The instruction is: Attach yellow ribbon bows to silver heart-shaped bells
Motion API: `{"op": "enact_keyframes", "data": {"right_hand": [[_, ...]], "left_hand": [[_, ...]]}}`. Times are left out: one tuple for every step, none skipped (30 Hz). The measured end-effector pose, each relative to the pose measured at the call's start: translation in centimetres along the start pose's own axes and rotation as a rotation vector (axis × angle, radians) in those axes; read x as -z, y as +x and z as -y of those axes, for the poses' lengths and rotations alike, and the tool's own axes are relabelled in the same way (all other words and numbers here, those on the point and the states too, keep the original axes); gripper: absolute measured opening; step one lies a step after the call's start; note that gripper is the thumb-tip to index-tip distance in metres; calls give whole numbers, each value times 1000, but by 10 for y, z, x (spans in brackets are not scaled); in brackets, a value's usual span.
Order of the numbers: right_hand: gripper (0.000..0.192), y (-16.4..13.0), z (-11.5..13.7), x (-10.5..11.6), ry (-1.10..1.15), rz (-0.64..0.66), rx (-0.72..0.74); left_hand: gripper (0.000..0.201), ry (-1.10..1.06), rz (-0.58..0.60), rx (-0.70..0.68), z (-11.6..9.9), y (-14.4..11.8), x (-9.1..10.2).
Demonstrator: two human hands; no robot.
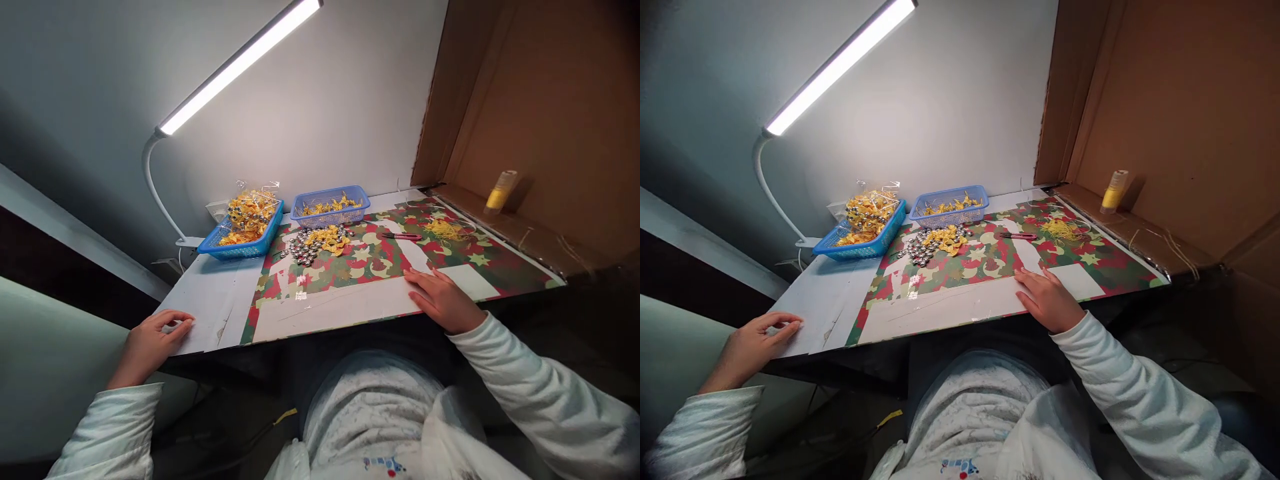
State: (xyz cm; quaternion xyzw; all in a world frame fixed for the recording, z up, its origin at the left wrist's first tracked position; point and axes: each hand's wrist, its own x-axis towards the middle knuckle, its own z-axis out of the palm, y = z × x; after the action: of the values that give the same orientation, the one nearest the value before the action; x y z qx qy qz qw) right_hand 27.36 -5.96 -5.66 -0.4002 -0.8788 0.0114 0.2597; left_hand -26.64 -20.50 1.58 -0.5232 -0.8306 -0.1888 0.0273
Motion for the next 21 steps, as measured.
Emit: {"op": "enact_keyframes", "data": {"right_hand": [[36,0,0,0,-2,-1,0],[36,0,0,0,-4,-3,0],[36,0,0,0,-6,-5,1],[36,0,0,0,-7,-6,1],[35,0,0,0,-9,-6,1],[35,0,0,0,-9,-7,1],[35,0,0,0,-9,-8,1],[35,0,0,0,-9,-9,1],[35,0,0,0,-7,-10,1],[35,0,-1,0,-4,-10,2],[35,0,-1,-1,-1,-10,2],[35,-1,-1,-1,3,-10,2],[35,-1,-1,-1,6,-10,3],[35,-1,-2,-1,9,-11,5],[35,-1,-2,-1,12,-12,6],[35,-1,-2,-1,15,-14,7],[35,-1,-2,-1,16,-16,8],[35,-1,-3,-1,17,-18,8],[35,-1,-3,-2,18,-19,7],[35,-2,-3,-2,17,-20,6],[35,-2,-4,-3,16,-22,6]], "left_hand": [[33,9,-6,5,1,1,0],[33,16,-11,12,3,2,0],[33,20,-16,18,5,3,-1],[33,21,-19,23,8,5,-2],[33,21,-18,23,11,6,-3],[32,18,-9,14,14,7,-5],[31,13,3,-4,17,8,-7],[31,8,10,-28,19,9,-9],[31,10,0,-54,20,9,-11],[32,21,-32,-81,19,8,-12],[34,42,-91,-108,17,6,-13],[35,67,-166,-140,13,3,-15],[36,88,-235,-181,7,0,-16],[35,97,-283,-236,-1,-5,-17],[33,80,-296,-303,-11,-9,-19],[31,40,-244,-381,-23,-14,-22],[29,-1,-187,-439,-36,-19,-24],[29,-36,-137,-466,-49,-22,-28],[29,-71,-88,-486,-62,-25,-32],[30,-102,-49,-498,-74,-27,-36],[31,-118,-12,-503,-85,-28,-41]]}}
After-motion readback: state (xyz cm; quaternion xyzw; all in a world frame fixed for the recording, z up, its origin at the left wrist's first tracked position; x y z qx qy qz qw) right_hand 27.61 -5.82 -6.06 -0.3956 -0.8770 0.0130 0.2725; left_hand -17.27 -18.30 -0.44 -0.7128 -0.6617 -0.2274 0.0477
